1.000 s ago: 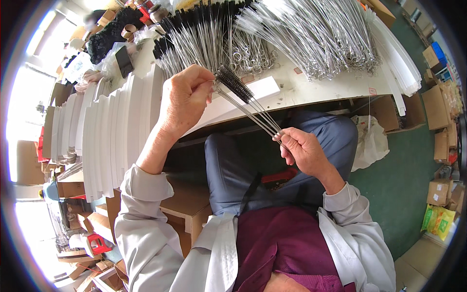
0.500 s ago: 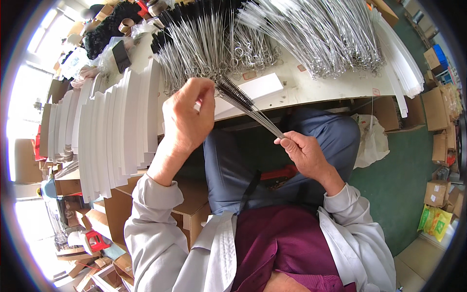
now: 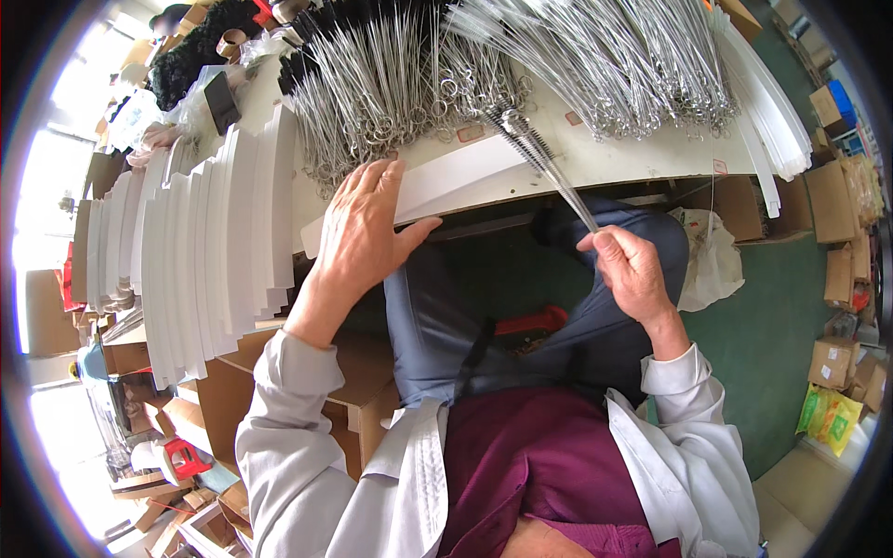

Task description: Assemble a cardboard box and place a bundle of wire brushes inside it.

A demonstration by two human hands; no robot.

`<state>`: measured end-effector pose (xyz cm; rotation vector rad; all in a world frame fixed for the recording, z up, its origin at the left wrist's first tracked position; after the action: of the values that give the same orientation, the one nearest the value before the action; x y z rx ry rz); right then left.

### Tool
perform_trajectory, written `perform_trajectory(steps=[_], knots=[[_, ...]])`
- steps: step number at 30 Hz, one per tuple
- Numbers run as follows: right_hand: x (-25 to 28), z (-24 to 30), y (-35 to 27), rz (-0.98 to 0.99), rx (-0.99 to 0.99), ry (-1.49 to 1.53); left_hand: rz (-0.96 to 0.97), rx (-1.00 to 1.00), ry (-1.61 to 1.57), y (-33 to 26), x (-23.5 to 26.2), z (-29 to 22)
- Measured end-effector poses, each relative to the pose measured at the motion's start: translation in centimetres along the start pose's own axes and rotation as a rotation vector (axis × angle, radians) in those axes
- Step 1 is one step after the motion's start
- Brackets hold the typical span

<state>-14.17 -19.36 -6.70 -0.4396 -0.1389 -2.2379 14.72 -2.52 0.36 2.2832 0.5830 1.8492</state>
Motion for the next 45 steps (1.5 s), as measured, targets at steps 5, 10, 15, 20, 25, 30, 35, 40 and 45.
perform_trajectory(steps=[5,10,15,20,25,30,35,40,45], knots=[[0.4,-0.1,-0.2,-0.01,-0.023,0.118,0.226,0.166,0.15,-1.6,-3.5,2.7],[0.1,-0.8,-0.4,-0.024,0.048,0.053,0.177,0.257,0.035,-2.2,-2.9,2.1],[1.2,0.4,-1.3,-0.019,0.006,0.153,-0.061,0.598,-0.387,-2.7,0.5,3.1],[0.9,1.9,-2.2,0.058,0.015,0.158,-0.326,0.8,-1.236,-1.1,3.3,4.8],[-1.5,3.2,-3.1,0.223,0.067,0.053,-0.669,0.787,-1.589,-0.2,2.4,6.6],[-2.3,3.0,-3.8,0.286,0.043,0.016,-0.73,0.73,-1.681,0.4,1.2,6.5],[-3.5,2.5,-4.0,0.321,0.089,-0.061,-0.824,0.654,-1.743,0.5,1.1,6.0],[-3.7,2.5,-3.9,0.32,0.074,-0.082,-0.831,0.678,-1.776,0.0,0.6,4.4],[-3.3,2.3,-3.5,0.299,0.081,-0.175,-0.795,0.681,-1.798,-0.4,-1.0,3.6]])
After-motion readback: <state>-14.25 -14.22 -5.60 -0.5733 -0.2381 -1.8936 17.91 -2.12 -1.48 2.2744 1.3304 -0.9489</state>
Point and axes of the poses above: each hand's wrist, its own y-axis towards the middle knuckle, its own x-axis out of the back of the hand, z = x × y, the point moved 3 cm from there along y, towards the middle knuckle, and after that the axes turned 6 degrees about -y, right-handed, at the moved point
